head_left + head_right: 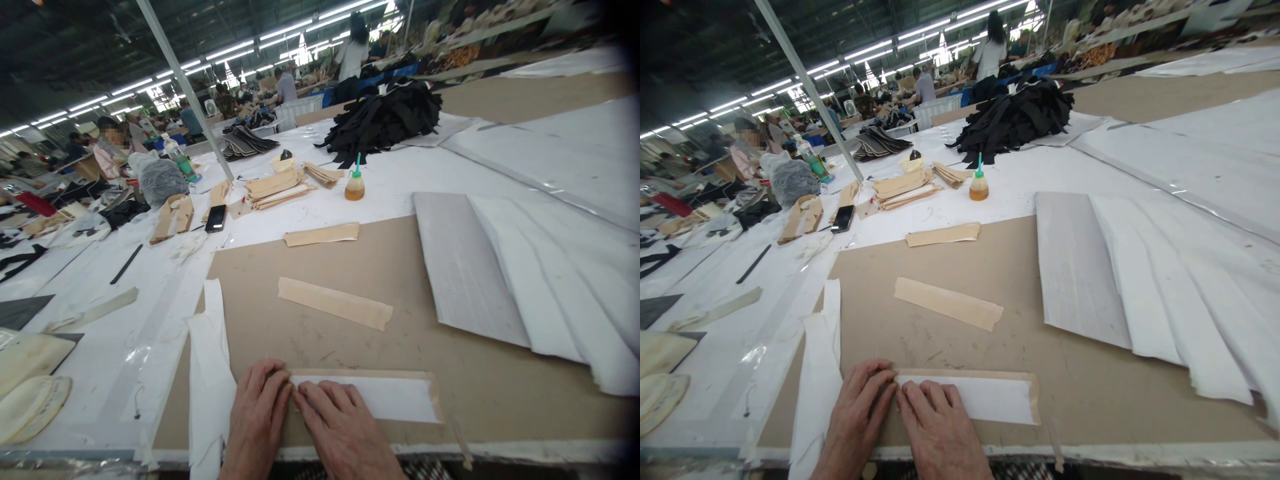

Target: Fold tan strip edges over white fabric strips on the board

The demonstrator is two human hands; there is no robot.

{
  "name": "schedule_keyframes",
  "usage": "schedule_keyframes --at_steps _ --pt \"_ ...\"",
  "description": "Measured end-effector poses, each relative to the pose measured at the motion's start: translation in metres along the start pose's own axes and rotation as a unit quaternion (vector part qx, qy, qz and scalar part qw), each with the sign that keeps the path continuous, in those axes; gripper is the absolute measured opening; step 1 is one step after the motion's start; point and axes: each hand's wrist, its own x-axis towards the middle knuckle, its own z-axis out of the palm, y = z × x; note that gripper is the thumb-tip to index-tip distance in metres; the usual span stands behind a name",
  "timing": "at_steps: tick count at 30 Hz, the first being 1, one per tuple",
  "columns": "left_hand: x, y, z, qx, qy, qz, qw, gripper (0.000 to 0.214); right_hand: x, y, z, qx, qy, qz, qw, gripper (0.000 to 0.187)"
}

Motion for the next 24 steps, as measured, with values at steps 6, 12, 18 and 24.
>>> schedule_keyframes --at_steps 6,12,18,24 --pt "0.002 -0.002 0.003 0.116 -0.03 0.078 0.99 0.024 -0.001 -0.002 -0.001 0.005 -0.036 0.011 0.999 0.047" --pt "0.009 0.001 -0.009 -0.037 -0.061 -0.021 0.997 0.019 0.0 -0.003 -0.005 0.002 -0.037 0.01 0.999 0.051" --pt "0.002 0.005 -0.015 -0.124 -0.039 -0.082 0.988 0.011 0.001 -0.004 -0.007 0.013 -0.042 0.013 0.999 0.048" --pt "0.0 0.01 -0.01 -0.102 -0.007 -0.031 0.994 0.015 0.001 -0.004 -0.006 0.02 -0.047 0.019 0.999 0.046"
